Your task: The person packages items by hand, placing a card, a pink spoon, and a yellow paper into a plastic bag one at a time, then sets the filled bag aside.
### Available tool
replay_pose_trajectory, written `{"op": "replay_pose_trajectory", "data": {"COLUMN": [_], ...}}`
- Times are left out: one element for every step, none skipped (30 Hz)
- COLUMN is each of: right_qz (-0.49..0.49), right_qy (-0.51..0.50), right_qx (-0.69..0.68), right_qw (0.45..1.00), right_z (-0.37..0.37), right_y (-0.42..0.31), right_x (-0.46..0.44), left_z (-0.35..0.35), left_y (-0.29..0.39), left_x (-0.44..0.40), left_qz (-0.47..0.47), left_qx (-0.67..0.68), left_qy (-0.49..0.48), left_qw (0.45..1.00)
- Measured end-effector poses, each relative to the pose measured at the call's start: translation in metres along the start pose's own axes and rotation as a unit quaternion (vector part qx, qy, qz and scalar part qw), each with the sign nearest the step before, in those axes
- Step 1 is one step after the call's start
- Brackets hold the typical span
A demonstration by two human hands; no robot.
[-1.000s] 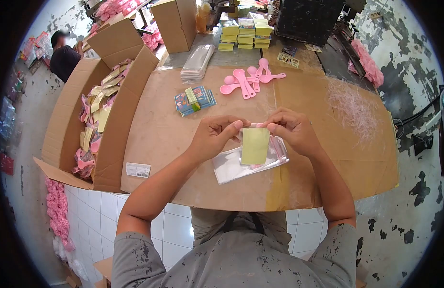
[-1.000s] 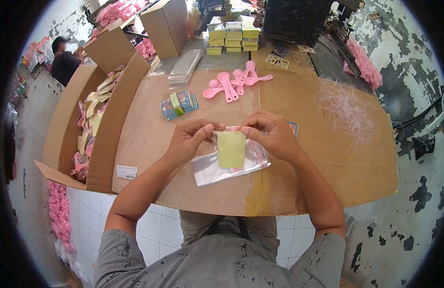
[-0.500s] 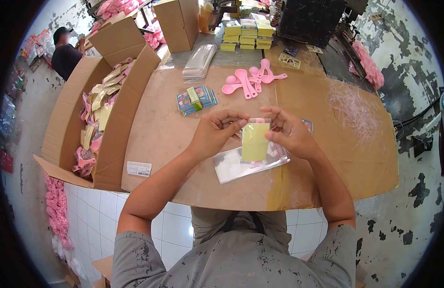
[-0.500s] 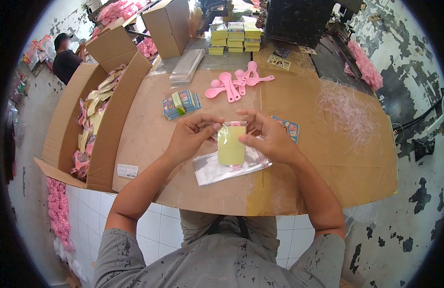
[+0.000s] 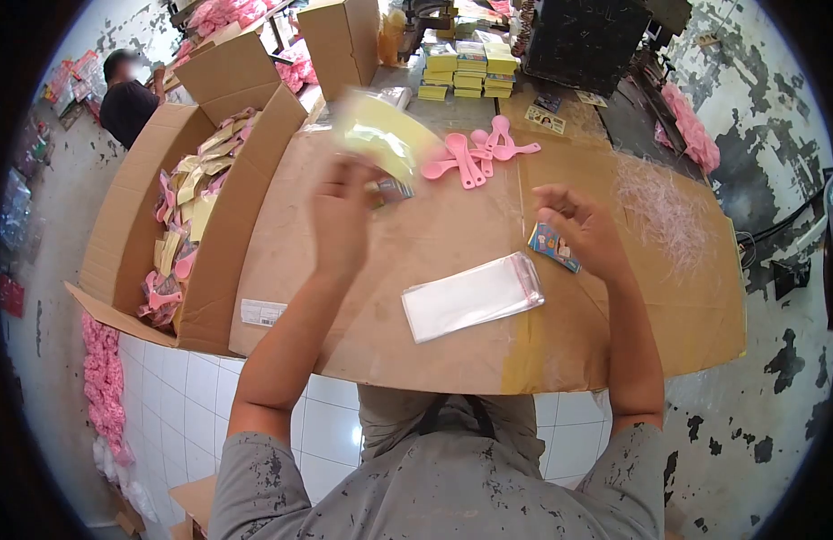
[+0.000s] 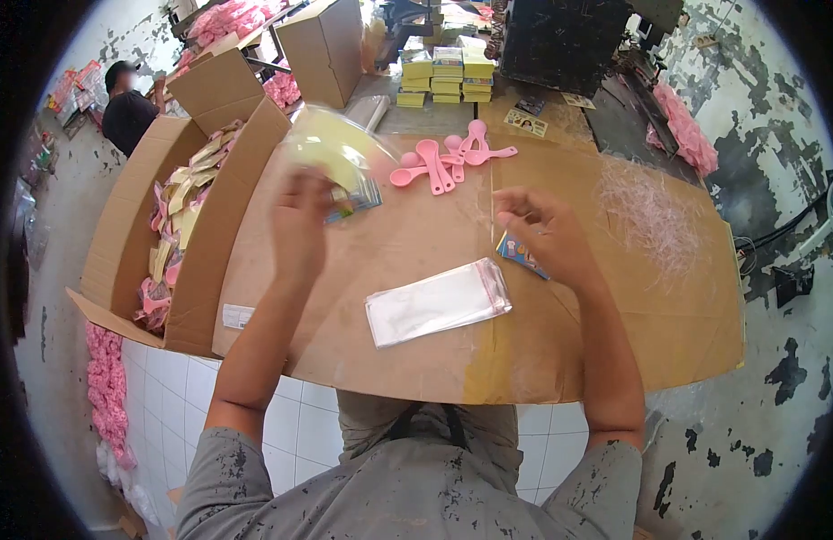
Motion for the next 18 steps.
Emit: {"op": "replay_pose_trajectory", "data": {"right_qz": [-0.007,-0.014,-0.021,-0.015,-0.008,-0.002,-0.026,-0.050,-0.074,-0.081,-0.088,-0.096,-0.099,-0.101,-0.101,-0.089,-0.077,-0.064], "right_qy": [0.014,0.029,0.043,0.027,0.009,-0.010,-0.036,-0.062,-0.086,-0.075,-0.064,-0.052,-0.048,-0.044,-0.040,-0.037,-0.035,-0.034], "right_qx": [0.044,0.088,0.132,0.189,0.245,0.301,0.303,0.305,0.305,0.302,0.298,0.295,0.281,0.267,0.253,0.250,0.246,0.244], "right_qw": [0.999,0.996,0.990,0.982,0.969,0.953,0.952,0.949,0.945,0.947,0.948,0.949,0.953,0.957,0.961,0.964,0.965,0.967], "right_z": [0.012,0.024,0.035,0.042,0.047,0.050,0.051,0.052,0.051,0.052,0.052,0.052,0.052,0.051,0.052,0.052,0.053,0.053], "right_y": [0.004,0.008,0.012,0.019,0.027,0.032,0.038,0.044,0.048,0.048,0.048,0.047,0.047,0.046,0.045,0.042,0.037,0.032], "right_x": [-0.001,-0.001,0.000,0.001,0.003,0.004,0.006,0.008,0.011,0.011,0.010,0.011,0.010,0.009,0.007,0.007,0.007,0.007], "left_z": [0.008,0.014,0.012,0.010,0.009,-0.003,-0.016,-0.035,-0.052,-0.062,-0.070,-0.076,-0.077,-0.077,-0.077,-0.074,-0.071,-0.068], "left_y": [0.017,0.034,0.028,0.015,0.002,-0.013,-0.031,-0.034,-0.039,-0.042,-0.045,-0.047,-0.049,-0.051,-0.052,-0.057,-0.062,-0.066], "left_x": [-0.008,-0.013,-0.015,-0.015,-0.013,-0.006,0.007,0.023,0.040,0.052,0.063,0.070,0.070,0.070,0.070,0.067,0.066,0.066], "left_qz": [-0.042,-0.083,-0.081,-0.079,-0.076,-0.045,-0.012,-0.052,-0.092,-0.118,-0.144,-0.169,-0.161,-0.152,-0.144,-0.080,-0.015,0.050], "left_qx": [0.093,0.184,0.182,0.179,0.177,0.021,-0.135,-0.229,-0.318,-0.354,-0.387,-0.419,-0.416,-0.413,-0.411,-0.387,-0.361,-0.333], "left_qy": [0.035,0.070,0.050,0.032,0.016,-0.048,-0.112,-0.190,-0.265,-0.298,-0.331,-0.363,-0.365,-0.366,-0.367,-0.365,-0.361,-0.355], "left_qw": [0.994,0.977,0.979,0.980,0.981,0.998,0.984,0.953,0.905,0.879,0.848,0.815,0.817,0.820,0.822,0.843,0.860,0.872]}}
Point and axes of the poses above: each hand's wrist, its own x-axis away from the middle knuckle, its own z-axis out of the back of the hand, y = z × x, the point moved 6 cm from there along -x, towards the middle knuckle, and after that the axes turned 2 degrees about -x, right-handed, at the moved point
